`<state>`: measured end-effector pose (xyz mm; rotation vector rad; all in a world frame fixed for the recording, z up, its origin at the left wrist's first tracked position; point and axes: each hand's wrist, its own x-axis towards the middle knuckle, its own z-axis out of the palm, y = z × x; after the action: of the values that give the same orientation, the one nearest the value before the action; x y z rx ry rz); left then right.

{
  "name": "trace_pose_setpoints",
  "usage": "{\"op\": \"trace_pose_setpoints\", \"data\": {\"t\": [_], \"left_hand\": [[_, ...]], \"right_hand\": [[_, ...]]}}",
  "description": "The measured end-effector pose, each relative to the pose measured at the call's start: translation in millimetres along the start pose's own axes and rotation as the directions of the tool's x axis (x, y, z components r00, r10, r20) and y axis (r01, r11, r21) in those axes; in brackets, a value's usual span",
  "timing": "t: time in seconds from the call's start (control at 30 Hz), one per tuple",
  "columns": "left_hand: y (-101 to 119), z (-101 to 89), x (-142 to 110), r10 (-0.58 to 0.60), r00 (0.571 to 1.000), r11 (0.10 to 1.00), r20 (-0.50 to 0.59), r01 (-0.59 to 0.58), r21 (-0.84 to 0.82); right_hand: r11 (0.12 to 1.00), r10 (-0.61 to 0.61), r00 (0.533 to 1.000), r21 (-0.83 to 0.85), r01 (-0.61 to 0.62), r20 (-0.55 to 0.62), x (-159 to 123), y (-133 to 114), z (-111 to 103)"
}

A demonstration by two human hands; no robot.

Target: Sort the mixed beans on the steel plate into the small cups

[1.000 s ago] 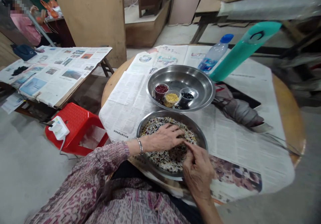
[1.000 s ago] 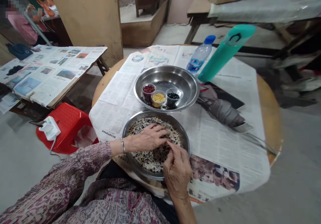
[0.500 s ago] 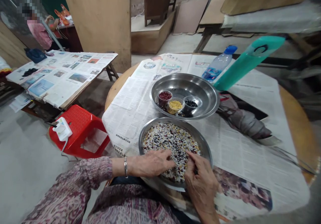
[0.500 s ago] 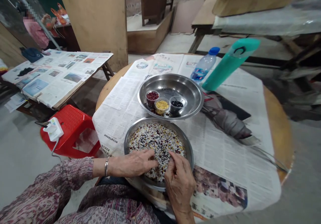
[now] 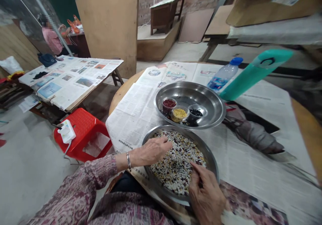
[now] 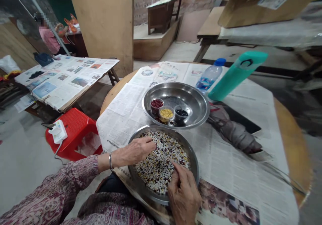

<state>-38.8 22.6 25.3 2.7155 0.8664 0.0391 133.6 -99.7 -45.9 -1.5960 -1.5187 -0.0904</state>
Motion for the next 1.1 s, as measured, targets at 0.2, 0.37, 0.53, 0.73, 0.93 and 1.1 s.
{"op": "trace_pose_setpoints", "data": {"t": [0.2, 0.37, 0.53, 0.73, 0.93, 1.1], "left_hand": [[-29.1, -34.6, 47.5, -0.033, 0.942, 0.998, -0.334, 0.011, -0.065], [-68.0, -56.3, 104.8, -0.147, 0.921, 0.976, -0.361, 0.194, 0.096], [-84.8, -56.4, 130.0, -0.173, 0.948, 0.958, -0.266, 0.225, 0.178], [-93.3, -52.6, 140.8, -0.137, 0.964, 0.968, -0.229, 0.179, 0.174], [-98.3, -47.2, 144.3, -0.126, 0.962, 0.961, -0.241, 0.179, 0.21], [-96.6, -47.9, 143.1, -0.143, 0.958, 0.957, -0.249, 0.198, 0.213]], "right_hand": [[1.0, -0.002, 1.0, -0.018, 0.002, 0.007, -2.7, 3.7, 0.7], [1.0, -0.014, 1.0, -0.025, 0.013, -0.009, -2.5, 3.3, 0.9], [0.999, -0.03, 0.999, -0.032, 0.029, -0.017, -0.9, 2.8, 2.3], [0.999, -0.025, 0.999, -0.045, 0.024, -0.025, -0.8, 2.1, 2.3], [0.999, -0.017, 0.999, -0.043, 0.016, -0.03, -1.5, 2.2, 2.1], [0.999, -0.021, 0.999, -0.036, 0.02, -0.029, -2.2, 3.7, 2.7]]}}
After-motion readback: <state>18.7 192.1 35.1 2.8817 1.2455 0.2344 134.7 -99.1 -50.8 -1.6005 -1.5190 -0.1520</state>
